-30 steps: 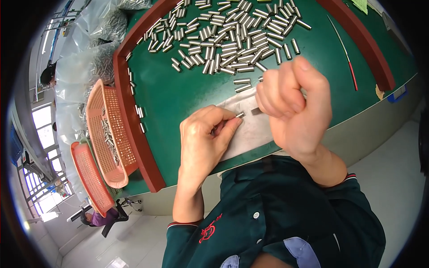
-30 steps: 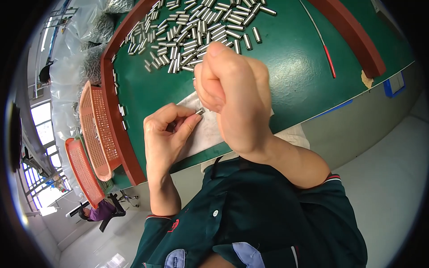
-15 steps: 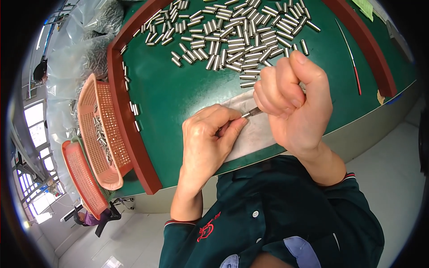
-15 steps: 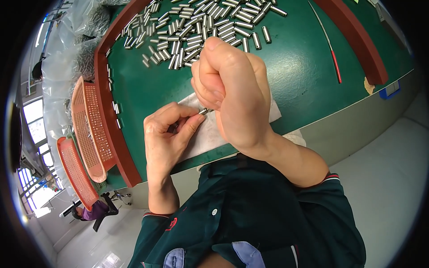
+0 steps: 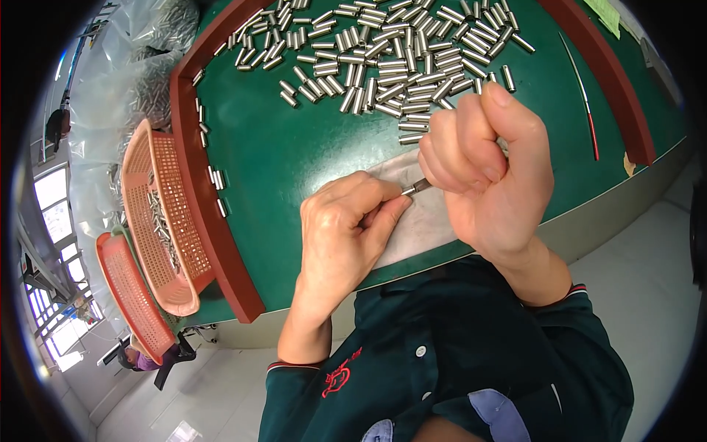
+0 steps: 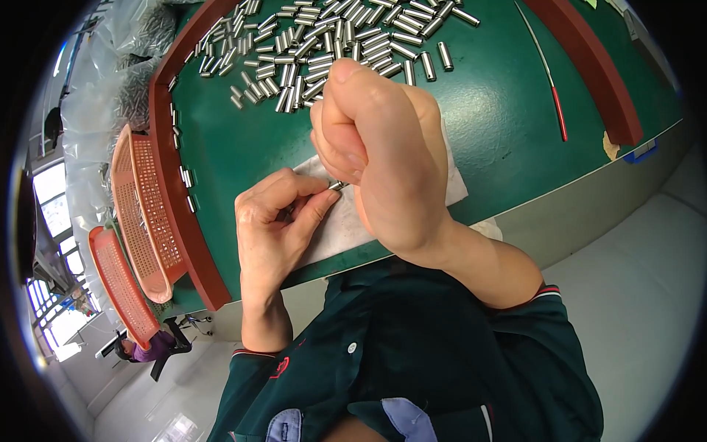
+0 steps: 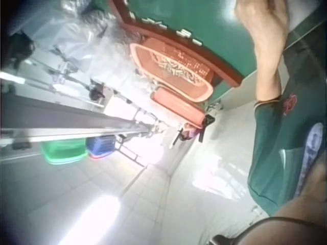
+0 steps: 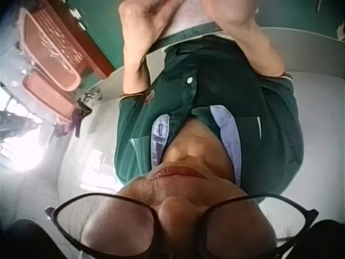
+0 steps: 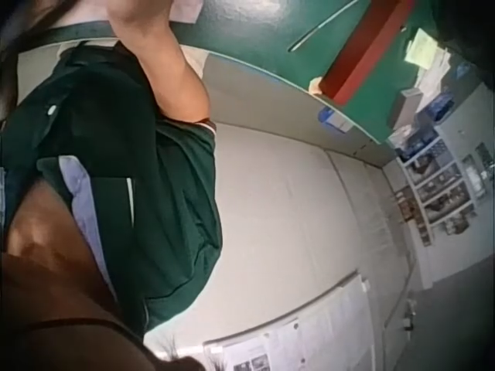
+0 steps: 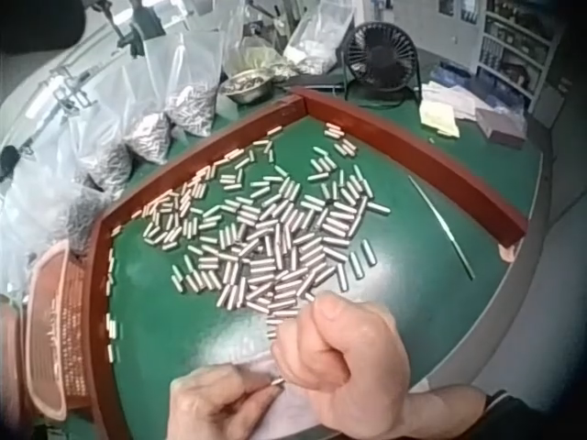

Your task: Cleaning and inspecting small cylindrical metal components using a wiping cloth and a small scraper tool.

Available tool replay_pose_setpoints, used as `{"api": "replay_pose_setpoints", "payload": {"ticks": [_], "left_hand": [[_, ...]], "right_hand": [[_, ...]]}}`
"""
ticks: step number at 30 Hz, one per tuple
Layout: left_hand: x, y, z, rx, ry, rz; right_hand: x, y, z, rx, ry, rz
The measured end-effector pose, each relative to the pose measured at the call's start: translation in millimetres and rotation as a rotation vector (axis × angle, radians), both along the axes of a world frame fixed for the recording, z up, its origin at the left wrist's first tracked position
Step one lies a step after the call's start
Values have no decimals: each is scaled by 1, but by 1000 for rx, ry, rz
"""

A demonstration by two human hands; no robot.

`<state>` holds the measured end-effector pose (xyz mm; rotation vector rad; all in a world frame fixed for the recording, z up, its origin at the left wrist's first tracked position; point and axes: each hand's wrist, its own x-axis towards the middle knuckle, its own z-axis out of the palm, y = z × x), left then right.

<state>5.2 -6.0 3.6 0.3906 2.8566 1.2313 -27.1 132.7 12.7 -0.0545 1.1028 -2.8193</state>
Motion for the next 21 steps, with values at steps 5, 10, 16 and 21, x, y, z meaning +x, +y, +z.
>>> {"api": "replay_pose_setpoints", "payload": {"ticks": [5, 10, 16, 21], "left_hand": [[-2, -2, -1, 28, -55, -12], [-4, -4, -2, 33, -55, -30], [-5, -4, 1, 21, -26, -67], [0, 0, 0, 63, -32, -3]], "right_hand": [[2, -2, -2, 102, 71, 1], [5, -5, 1, 212, 95, 7], [9, -9, 2, 250, 134, -16], [15, -14, 7, 237, 146, -42]]}}
